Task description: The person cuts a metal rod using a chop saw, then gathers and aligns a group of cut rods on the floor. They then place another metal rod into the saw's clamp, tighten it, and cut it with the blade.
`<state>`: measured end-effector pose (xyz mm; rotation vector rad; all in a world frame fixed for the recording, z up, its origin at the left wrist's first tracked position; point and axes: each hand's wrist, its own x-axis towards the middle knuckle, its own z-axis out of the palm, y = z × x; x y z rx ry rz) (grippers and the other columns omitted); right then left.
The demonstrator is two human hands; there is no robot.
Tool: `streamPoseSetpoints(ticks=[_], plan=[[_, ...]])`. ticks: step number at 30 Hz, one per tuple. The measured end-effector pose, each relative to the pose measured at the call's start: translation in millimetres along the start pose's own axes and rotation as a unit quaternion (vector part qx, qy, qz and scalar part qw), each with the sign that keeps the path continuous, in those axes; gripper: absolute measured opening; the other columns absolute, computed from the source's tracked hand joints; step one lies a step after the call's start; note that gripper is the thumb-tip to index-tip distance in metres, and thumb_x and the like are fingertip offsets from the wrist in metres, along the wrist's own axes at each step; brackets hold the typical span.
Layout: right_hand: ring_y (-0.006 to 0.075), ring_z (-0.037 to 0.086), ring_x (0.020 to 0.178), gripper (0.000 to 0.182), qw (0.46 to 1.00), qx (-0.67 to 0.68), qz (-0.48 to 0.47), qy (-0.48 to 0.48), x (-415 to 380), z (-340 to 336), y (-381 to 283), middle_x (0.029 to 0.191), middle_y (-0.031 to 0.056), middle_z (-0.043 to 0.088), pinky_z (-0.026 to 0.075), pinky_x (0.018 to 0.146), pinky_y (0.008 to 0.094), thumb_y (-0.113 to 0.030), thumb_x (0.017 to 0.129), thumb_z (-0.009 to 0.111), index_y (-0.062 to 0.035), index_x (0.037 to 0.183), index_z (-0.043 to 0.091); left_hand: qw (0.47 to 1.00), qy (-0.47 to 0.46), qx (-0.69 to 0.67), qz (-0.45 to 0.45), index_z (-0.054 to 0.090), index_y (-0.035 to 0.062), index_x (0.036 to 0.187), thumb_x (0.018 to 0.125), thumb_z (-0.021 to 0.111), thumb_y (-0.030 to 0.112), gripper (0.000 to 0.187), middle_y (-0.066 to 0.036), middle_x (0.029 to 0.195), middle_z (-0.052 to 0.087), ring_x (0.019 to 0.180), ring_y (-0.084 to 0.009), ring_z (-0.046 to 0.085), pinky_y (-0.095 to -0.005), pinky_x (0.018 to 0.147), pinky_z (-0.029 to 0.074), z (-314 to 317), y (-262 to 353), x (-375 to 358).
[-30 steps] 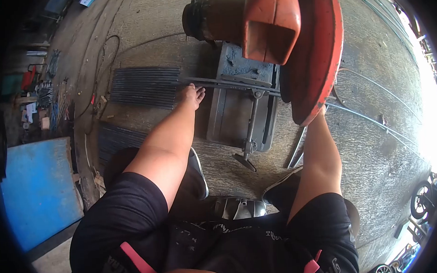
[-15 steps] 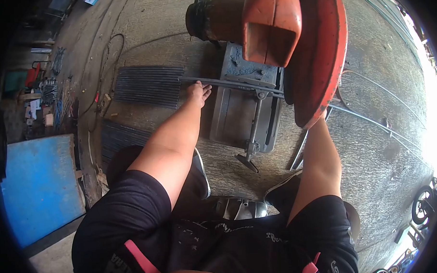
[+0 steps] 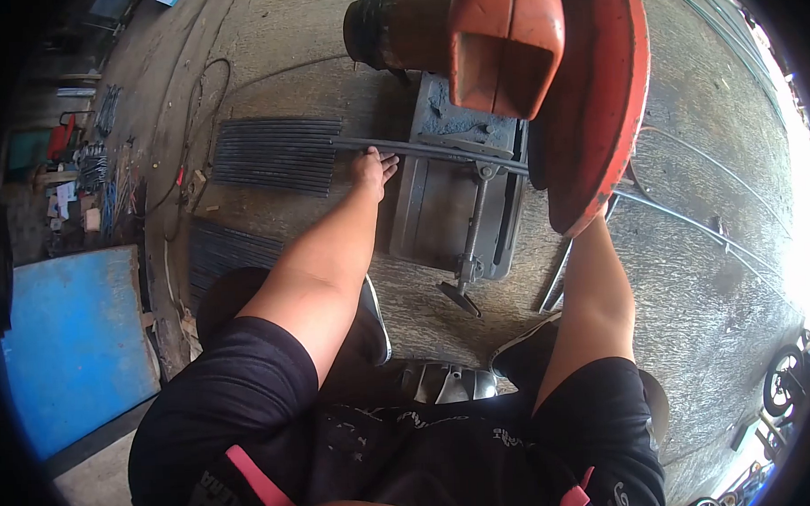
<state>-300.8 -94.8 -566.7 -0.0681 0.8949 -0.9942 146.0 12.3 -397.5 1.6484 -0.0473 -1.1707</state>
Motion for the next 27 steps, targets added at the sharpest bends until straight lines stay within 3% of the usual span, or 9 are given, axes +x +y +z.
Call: streamPoseSetpoints(ticks=[12, 14, 15, 16, 17, 19, 21, 27], plan=[[0.0271, 0.064, 0.091, 0.03, 0.999, 0.032, 0.008, -0.021, 14, -1, 3, 0.111, 0.0132, 0.061, 0.053, 0.081, 0.0398, -0.018, 0.095, 0.05, 0.0014, 0.118, 0.051, 0.999, -0.001, -0.034, -0.002, 0.049, 0.0062, 0.101, 0.099, 0.037, 0.018, 0.017, -0.013, 0.098, 0.063, 0.088, -0.0272, 0.066, -0.0405, 0.079, 0.056, 1, 6, 8], [0.0269, 0.064, 0.091, 0.03, 0.999, 0.04, 0.0, -0.015, 16, -2, 1, 0.111, 0.0132, 0.061, 0.053, 0.08, 0.0398, -0.019, 0.096, 0.05, 0.0014, 0.118, 0.051, 0.996, 0.015, -0.087, -0.016, 0.049, 0.0037, 0.111, 0.098, 0.035, 0.013, 0.022, -0.02, 0.113, 0.058, 0.103, -0.0333, 0.062, -0.0448, 0.088, 0.054, 5, 9, 8], [0.0269, 0.064, 0.091, 0.03, 0.999, 0.044, -0.01, -0.006, 2, -20, 8, 0.111, 0.0132, 0.061, 0.054, 0.08, 0.0397, -0.019, 0.096, 0.051, 0.0013, 0.118, 0.051, 0.989, 0.014, -0.138, -0.041, 0.044, 0.0003, 0.124, 0.097, 0.033, 0.011, 0.031, -0.026, 0.131, 0.046, 0.119, -0.0376, 0.052, -0.0465, 0.095, 0.051, 4, 10, 11], [0.0268, 0.065, 0.09, 0.03, 0.999, 0.048, -0.022, 0.006, -21, -28, 19, 0.111, 0.0132, 0.062, 0.054, 0.08, 0.0397, -0.019, 0.096, 0.051, 0.0013, 0.118, 0.051, 0.989, 0.022, -0.148, -0.02, 0.044, -0.01, 0.118, 0.1, 0.042, 0.027, 0.041, -0.03, 0.122, 0.05, 0.107, -0.0409, 0.058, -0.0458, 0.088, 0.056, 3, 6, 17], [0.0267, 0.065, 0.09, 0.03, 0.998, 0.052, -0.035, 0.019, 33, 6, 1, 0.111, 0.0131, 0.062, 0.054, 0.08, 0.0397, -0.019, 0.096, 0.051, 0.0013, 0.118, 0.051, 0.991, 0.046, -0.124, -0.002, 0.042, -0.0106, 0.122, 0.1, 0.042, 0.028, 0.045, -0.03, 0.128, 0.045, 0.114, -0.0413, 0.054, -0.0467, 0.092, 0.054, 9, 7, 11], [0.0266, 0.065, 0.09, 0.03, 0.996, 0.057, -0.059, 0.038, -12, -41, 0, 0.11, 0.0131, 0.062, 0.054, 0.08, 0.0396, -0.019, 0.096, 0.052, 0.0012, 0.118, 0.051, 0.988, 0.048, -0.142, -0.031, 0.042, -0.0075, 0.127, 0.101, 0.039, 0.03, 0.046, -0.025, 0.13, 0.046, 0.119, -0.0377, 0.052, -0.0471, 0.095, 0.052, 9, 9, 20], [0.0299, 0.065, 0.088, 0.028, 0.959, -0.008, -0.134, 0.25, -63, 31, -2, 0.106, 0.0177, 0.061, 0.057, 0.074, 0.0392, -0.017, 0.096, 0.051, 0.0027, 0.116, 0.049, 0.987, 0.06, -0.149, -0.011, 0.042, -0.0063, 0.128, 0.101, 0.039, 0.03, 0.045, -0.023, 0.126, 0.05, 0.118, -0.0365, 0.053, -0.0462, 0.095, 0.052, 12, 8, 22], [0.0288, 0.066, 0.083, 0.027, 0.959, 0.01, -0.142, 0.246, -86, 63, -1, 0.101, 0.0188, 0.061, 0.06, 0.068, 0.0359, -0.017, 0.095, 0.052, 0.0042, 0.113, 0.05, 0.98, 0.085, -0.18, -0.004, 0.041, -0.0083, 0.127, 0.1, 0.041, 0.028, 0.045, -0.024, 0.12, 0.052, 0.112, -0.0353, 0.057, -0.0435, 0.092, 0.055, 16, 8, 21]])
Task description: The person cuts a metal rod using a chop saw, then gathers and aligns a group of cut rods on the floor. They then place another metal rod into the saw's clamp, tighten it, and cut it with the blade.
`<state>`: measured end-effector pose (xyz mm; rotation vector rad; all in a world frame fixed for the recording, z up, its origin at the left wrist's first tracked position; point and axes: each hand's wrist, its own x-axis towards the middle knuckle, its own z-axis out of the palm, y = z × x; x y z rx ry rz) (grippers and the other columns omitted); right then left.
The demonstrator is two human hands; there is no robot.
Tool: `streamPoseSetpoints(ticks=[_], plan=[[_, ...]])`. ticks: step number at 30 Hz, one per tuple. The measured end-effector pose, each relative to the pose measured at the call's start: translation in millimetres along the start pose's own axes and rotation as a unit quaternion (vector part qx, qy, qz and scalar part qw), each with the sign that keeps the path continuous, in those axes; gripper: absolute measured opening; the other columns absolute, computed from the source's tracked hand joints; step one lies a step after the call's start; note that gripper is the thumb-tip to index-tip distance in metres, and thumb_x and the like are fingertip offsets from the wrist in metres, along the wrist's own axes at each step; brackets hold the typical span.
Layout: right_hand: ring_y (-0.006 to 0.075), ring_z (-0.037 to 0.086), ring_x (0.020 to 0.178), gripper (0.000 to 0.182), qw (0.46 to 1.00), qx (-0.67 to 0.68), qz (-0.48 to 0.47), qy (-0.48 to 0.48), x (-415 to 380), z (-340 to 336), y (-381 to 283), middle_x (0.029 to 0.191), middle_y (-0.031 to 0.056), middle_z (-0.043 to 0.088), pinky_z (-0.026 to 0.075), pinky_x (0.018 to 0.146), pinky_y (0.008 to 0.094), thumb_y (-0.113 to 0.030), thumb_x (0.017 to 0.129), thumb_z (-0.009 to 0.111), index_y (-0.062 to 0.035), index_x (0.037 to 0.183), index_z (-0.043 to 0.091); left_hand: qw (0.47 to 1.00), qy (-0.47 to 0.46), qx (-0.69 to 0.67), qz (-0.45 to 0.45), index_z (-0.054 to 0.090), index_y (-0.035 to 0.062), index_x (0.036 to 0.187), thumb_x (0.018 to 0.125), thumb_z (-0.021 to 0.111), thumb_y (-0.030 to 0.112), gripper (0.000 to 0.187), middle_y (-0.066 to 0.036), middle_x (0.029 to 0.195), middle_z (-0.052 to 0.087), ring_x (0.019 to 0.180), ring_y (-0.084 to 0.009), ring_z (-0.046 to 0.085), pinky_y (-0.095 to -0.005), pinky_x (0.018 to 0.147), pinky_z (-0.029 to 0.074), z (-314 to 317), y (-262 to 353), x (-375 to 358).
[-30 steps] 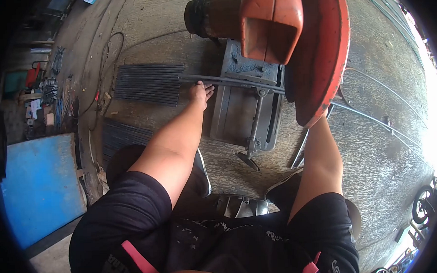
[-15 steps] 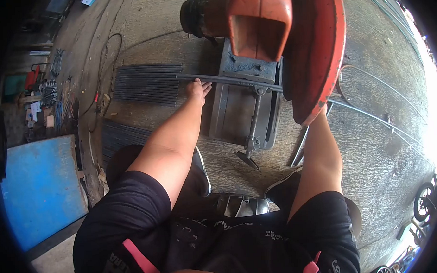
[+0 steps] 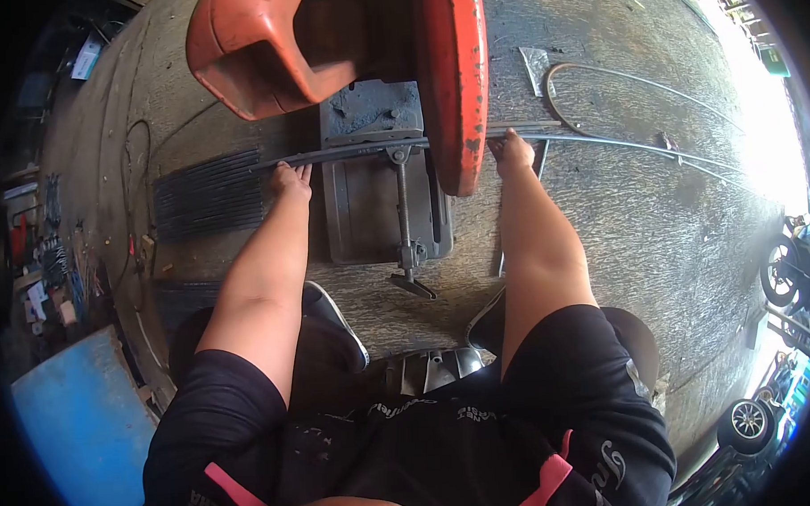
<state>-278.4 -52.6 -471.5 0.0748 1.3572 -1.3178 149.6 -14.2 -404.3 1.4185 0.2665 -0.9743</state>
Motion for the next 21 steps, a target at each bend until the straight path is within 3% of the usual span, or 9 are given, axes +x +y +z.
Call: streamPoseSetpoints(ticks=[8, 13, 21], plan=[[0.0243, 0.066, 0.08, 0.026, 0.999, -0.024, 0.027, -0.006, -19, 12, 7, 0.097, 0.0151, 0.063, 0.059, 0.063, 0.0312, -0.019, 0.096, 0.052, 0.0034, 0.108, 0.053, 0.997, 0.07, -0.008, 0.042, 0.047, -0.0104, 0.119, 0.099, 0.044, 0.026, 0.042, -0.023, 0.116, 0.056, 0.106, -0.0333, 0.061, -0.0401, 0.088, 0.057, 4, 15, 1], [0.0189, 0.062, 0.065, 0.02, 0.998, -0.063, 0.017, 0.016, -22, 16, 15, 0.081, 0.0109, 0.06, 0.055, 0.056, 0.0291, -0.02, 0.095, 0.055, 0.0002, 0.097, 0.055, 0.997, 0.054, -0.041, 0.046, 0.047, -0.0102, 0.119, 0.099, 0.044, 0.024, 0.04, -0.023, 0.115, 0.056, 0.104, -0.032, 0.062, -0.0399, 0.087, 0.057, 0, 22, 9], [0.0227, 0.064, 0.075, 0.025, 0.997, -0.065, 0.025, -0.022, -35, 24, 16, 0.091, 0.0147, 0.062, 0.058, 0.062, 0.0312, -0.02, 0.097, 0.049, 0.0035, 0.101, 0.055, 0.994, 0.086, -0.033, 0.058, 0.05, -0.013, 0.11, 0.097, 0.046, 0.022, 0.037, -0.023, 0.107, 0.059, 0.089, -0.0306, 0.067, -0.0362, 0.079, 0.061, 0, 28, 16]])
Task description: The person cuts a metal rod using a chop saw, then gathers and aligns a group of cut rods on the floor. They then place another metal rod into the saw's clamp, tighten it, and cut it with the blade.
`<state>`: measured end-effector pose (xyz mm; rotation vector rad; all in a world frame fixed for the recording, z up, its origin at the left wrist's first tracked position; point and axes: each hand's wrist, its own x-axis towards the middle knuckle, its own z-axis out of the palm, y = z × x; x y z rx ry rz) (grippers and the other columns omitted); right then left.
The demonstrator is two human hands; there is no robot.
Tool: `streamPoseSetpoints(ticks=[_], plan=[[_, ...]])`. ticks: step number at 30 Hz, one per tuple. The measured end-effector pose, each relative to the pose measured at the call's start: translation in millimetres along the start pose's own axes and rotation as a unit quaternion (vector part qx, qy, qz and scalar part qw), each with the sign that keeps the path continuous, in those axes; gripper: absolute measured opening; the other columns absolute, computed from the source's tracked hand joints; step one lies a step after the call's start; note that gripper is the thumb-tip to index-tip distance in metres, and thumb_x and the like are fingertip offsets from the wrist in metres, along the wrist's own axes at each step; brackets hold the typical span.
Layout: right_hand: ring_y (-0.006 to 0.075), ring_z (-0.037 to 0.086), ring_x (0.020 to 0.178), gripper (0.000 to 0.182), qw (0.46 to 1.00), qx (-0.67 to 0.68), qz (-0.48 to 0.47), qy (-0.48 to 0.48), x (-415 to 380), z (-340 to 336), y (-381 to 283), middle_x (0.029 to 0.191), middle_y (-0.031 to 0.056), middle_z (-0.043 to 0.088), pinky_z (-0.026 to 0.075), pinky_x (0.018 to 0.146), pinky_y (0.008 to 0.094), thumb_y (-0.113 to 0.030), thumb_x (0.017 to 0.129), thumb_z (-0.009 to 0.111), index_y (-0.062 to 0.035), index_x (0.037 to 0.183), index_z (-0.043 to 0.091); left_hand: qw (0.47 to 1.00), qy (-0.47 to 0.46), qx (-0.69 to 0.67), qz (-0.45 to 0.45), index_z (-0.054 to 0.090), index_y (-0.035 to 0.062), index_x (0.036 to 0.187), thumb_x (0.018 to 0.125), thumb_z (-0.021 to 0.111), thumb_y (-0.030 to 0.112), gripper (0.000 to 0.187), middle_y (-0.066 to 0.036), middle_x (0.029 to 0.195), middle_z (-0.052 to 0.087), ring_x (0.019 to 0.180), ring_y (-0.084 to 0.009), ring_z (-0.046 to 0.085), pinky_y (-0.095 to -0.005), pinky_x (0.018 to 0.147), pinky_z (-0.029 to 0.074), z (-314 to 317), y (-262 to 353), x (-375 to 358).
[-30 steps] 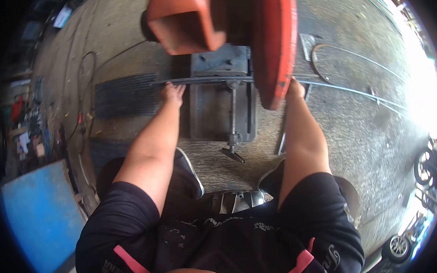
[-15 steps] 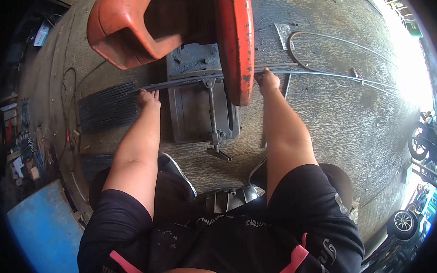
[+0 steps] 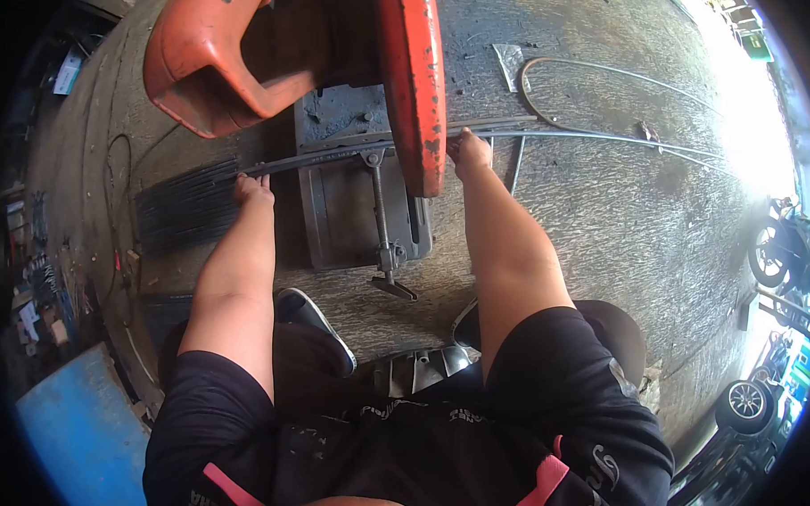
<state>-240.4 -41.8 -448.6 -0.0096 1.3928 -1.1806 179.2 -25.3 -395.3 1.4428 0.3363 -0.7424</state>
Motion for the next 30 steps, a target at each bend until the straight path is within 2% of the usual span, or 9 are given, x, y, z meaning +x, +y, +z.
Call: streamPoseSetpoints(ticks=[2, 10, 14, 19, 21, 24, 27, 29, 30], plan=[[0.023, 0.065, 0.075, 0.025, 1.0, -0.004, -0.003, 0.004, 3, 2, 5, 0.092, 0.0148, 0.063, 0.058, 0.062, 0.0316, -0.02, 0.097, 0.049, 0.0035, 0.101, 0.055, 1.0, 0.005, 0.013, 0.018, 0.049, -0.0151, 0.105, 0.096, 0.046, 0.02, 0.036, -0.023, 0.1, 0.061, 0.078, -0.0295, 0.068, -0.0345, 0.073, 0.062, -1, 3, 4], [0.0246, 0.067, 0.075, 0.026, 0.998, -0.03, -0.017, 0.05, -20, 17, 1, 0.095, 0.0173, 0.063, 0.059, 0.062, 0.0338, -0.019, 0.093, 0.056, 0.0064, 0.101, 0.056, 1.0, 0.006, 0.002, 0.023, 0.044, -0.0164, 0.112, 0.097, 0.045, 0.019, 0.039, -0.025, 0.1, 0.06, 0.079, -0.0304, 0.068, -0.0352, 0.073, 0.062, 0, 8, 6], [0.0243, 0.067, 0.071, 0.027, 0.998, 0.03, -0.028, 0.05, -11, 20, 10, 0.096, 0.0173, 0.063, 0.06, 0.062, 0.0344, -0.019, 0.092, 0.058, 0.0072, 0.1, 0.057, 1.0, 0.014, -0.001, 0.01, 0.046, -0.0159, 0.11, 0.096, 0.045, 0.019, 0.037, -0.023, 0.099, 0.061, 0.079, -0.0298, 0.069, -0.0351, 0.073, 0.062, 0, 14, 4], [0.0201, 0.064, 0.066, 0.026, 0.997, -0.036, -0.023, 0.058, 4, 22, 25, 0.081, 0.0129, 0.064, 0.052, 0.051, 0.0315, -0.022, 0.09, 0.06, 0.0039, 0.09, 0.062, 0.999, 0.032, 0.014, 0.022, 0.049, -0.0143, 0.106, 0.095, 0.046, 0.018, 0.034, -0.021, 0.096, 0.063, 0.079, -0.0286, 0.069, -0.034, 0.072, 0.061, 2, 24, -1], [0.0198, 0.064, 0.067, 0.028, 0.989, -0.104, -0.045, 0.092, -16, 28, 19, 0.077, 0.0118, 0.066, 0.05, 0.056, 0.0339, -0.023, 0.089, 0.061, 0.0038, 0.086, 0.064, 0.999, 0.043, 0.016, 0.021, 0.05, -0.0138, 0.105, 0.095, 0.046, 0.018, 0.033, -0.02, 0.095, 0.063, 0.079, -0.0282, 0.069, -0.0335, 0.072, 0.061, -1, 27, 0], [0.0273, 0.066, 0.086, 0.043, 0.948, -0.29, -0.089, 0.092, -26, 27, 8, 0.091, 0.0166, 0.069, 0.048, 0.081, 0.0364, -0.032, 0.09, 0.055, 0.0091, 0.099, 0.065, 0.999, 0.043, 0.005, 0.009, 0.05, -0.0139, 0.106, 0.096, 0.045, 0.018, 0.034, -0.021, 0.097, 0.063, 0.08, -0.0283, 0.069, -0.0335, 0.072, 0.061, 0, 25, 3], [0.0288, 0.065, 0.094, 0.048, 0.936, -0.316, -0.099, 0.116, -18, 23, 10, 0.098, 0.0188, 0.069, 0.046, 0.085, 0.0356, -0.035, 0.09, 0.052, 0.0104, 0.102, 0.063, 1.0, 0.023, -0.001, 0.015, 0.049, -0.0139, 0.106, 0.096, 0.046, 0.019, 0.034, -0.022, 0.097, 0.063, 0.08, -0.0289, 0.069, -0.034, 0.072, 0.061, -3, 23, 9], [0.0273, 0.064, 0.098, 0.049, 0.963, -0.261, -0.057, 0.048, -8, 15, 11, 0.103, 0.017, 0.068, 0.046, 0.086, 0.0354, -0.037, 0.093, 0.047, 0.0071, 0.104, 0.064, 1.0, 0.007, -0.004, 0.014, 0.049, -0.0139, 0.107, 0.097, 0.046, 0.02, 0.035, -0.022, 0.098, 0.063, 0.081, -0.0295, 0.069, -0.035, 0.074, 0.061, -6, 21, 12], [0.0267, 0.064, 0.098, 0.049, 0.924, -0.371, -0.089, 0.015, 10, 7, 15, 0.104, 0.0152, 0.068, 0.046, 0.087, 0.0352, -0.039, 0.094, 0.044, 0.0042, 0.106, 0.064, 1.0, 0.009, -0.005, 0.016, 0.049, -0.0139, 0.107, 0.097, 0.046, 0.02, 0.035, -0.022, 0.098, 0.063, 0.081, -0.0295, 0.069, -0.035, 0.074, 0.061, -7, 22, 8]])
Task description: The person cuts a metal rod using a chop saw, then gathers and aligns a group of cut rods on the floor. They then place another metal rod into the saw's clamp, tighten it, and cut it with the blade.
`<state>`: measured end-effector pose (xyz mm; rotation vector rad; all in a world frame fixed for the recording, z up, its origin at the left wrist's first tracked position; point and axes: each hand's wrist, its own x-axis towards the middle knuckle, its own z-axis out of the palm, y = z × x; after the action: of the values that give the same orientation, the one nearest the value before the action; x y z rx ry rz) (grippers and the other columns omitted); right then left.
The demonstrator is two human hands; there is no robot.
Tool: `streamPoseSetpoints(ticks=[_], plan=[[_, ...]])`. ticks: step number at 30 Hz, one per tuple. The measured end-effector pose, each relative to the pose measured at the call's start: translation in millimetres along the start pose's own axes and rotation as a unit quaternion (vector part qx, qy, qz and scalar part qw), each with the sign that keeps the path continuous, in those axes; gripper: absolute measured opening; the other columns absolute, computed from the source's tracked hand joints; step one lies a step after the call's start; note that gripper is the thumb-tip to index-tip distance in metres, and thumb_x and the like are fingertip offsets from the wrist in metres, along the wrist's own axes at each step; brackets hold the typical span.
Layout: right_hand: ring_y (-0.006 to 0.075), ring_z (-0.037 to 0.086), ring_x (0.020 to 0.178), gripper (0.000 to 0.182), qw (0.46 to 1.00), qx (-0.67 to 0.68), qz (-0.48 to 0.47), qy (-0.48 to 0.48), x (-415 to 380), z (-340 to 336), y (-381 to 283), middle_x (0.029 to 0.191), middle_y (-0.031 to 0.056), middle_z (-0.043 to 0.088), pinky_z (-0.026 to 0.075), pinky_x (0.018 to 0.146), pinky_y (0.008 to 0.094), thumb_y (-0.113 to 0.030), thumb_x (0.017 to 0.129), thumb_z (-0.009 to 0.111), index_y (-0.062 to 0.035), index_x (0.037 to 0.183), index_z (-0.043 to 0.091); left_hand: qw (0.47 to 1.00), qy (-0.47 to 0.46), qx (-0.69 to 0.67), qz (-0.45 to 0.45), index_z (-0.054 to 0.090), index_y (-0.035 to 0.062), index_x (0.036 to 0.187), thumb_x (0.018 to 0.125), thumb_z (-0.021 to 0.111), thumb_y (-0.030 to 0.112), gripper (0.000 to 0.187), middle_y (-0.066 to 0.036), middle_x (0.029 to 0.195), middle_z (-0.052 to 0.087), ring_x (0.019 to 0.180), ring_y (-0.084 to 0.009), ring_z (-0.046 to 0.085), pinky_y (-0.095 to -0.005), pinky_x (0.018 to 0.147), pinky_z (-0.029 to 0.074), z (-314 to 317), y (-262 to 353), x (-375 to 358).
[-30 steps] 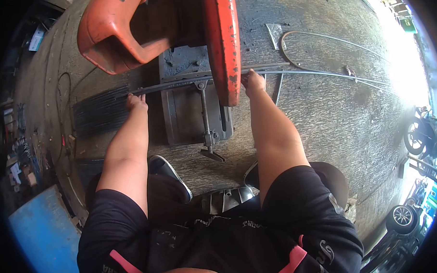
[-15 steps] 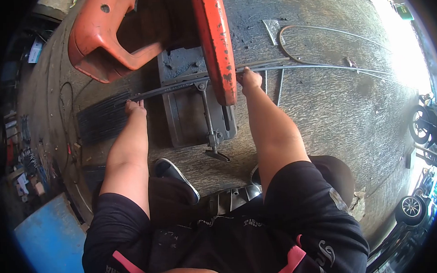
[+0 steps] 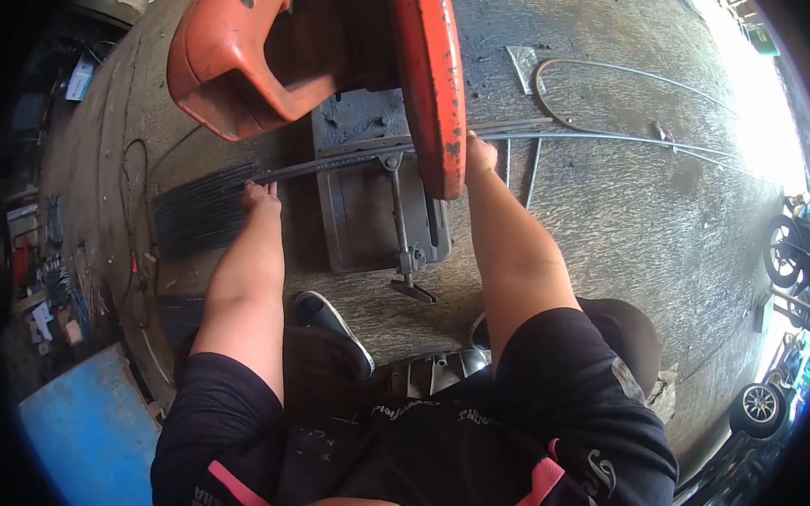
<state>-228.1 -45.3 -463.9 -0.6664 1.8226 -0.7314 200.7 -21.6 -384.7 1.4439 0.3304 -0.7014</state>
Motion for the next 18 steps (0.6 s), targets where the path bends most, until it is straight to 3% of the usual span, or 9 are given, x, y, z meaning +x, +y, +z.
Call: streamPoseSetpoints(ticks=[1, 2, 3, 5, 18], plan=[[0.0261, 0.064, 0.099, 0.05, 0.992, -0.112, -0.047, -0.028, 6, 2, 4, 0.105, 0.0133, 0.068, 0.046, 0.088, 0.035, -0.04, 0.096, 0.04, 0.0014, 0.107, 0.065, 1.0, 0.004, 0.004, 0.003, 0.049, -0.0144, 0.106, 0.098, 0.046, 0.021, 0.037, -0.022, 0.099, 0.062, 0.081, -0.0294, 0.069, -0.0353, 0.075, 0.061, 1, 1, -5], [0.0259, 0.064, 0.099, 0.051, 0.997, -0.028, -0.046, -0.046, 9, 5, 10, 0.105, 0.0114, 0.069, 0.046, 0.087, 0.035, -0.041, 0.097, 0.033, -0.003, 0.108, 0.065, 1.0, 0.007, 0.008, 0.005, 0.049, -0.0148, 0.106, 0.098, 0.046, 0.022, 0.038, -0.022, 0.099, 0.062, 0.081, -0.0294, 0.069, -0.0357, 0.076, 0.061, 2, 2, -10], [0.0259, 0.064, 0.099, 0.051, 0.997, -0.028, -0.046, -0.05, 14, 5, 13, 0.105, 0.0114, 0.069, 0.046, 0.087, 0.035, -0.041, 0.097, 0.033, -0.003, 0.108, 0.065, 1.0, 0.01, 0.008, 0.007, 0.049, -0.0148, 0.106, 0.098, 0.046, 0.022, 0.038, -0.022, 0.099, 0.062, 0.081, -0.0294, 0.069, -0.0357, 0.076, 0.061, 2, 3, -12], [0.0267, 0.064, 0.1, 0.045, 0.971, -0.229, -0.072, 0.0, 29, 1, 21, 0.103, 0.0113, 0.069, 0.047, 0.086, 0.0355, -0.037, 0.097, 0.036, -0.0022, 0.106, 0.064, 1.0, 0.016, 0.005, 0.0, 0.049, -0.0162, 0.106, 0.099, 0.045, 0.024, 0.041, -0.023, 0.1, 0.062, 0.082, -0.0292, 0.069, -0.0351, 0.075, 0.062, 5, 2, -12], [0.027, 0.064, 0.099, 0.042, 0.882, -0.457, -0.104, 0.043, 35, -14, -5, 0.103, 0.0114, 0.069, 0.048, 0.085, 0.0359, -0.035, 0.097, 0.04, -0.0027, 0.108, 0.064, 1.0, -0.005, -0.014, -0.006, 0.048, -0.0166, 0.11, 0.098, 0.047, 0.021, 0.039, -0.026, 0.104, 0.06, 0.082, -0.0302, 0.068, -0.0372, 0.077, 0.061, 0, -1, 0]])
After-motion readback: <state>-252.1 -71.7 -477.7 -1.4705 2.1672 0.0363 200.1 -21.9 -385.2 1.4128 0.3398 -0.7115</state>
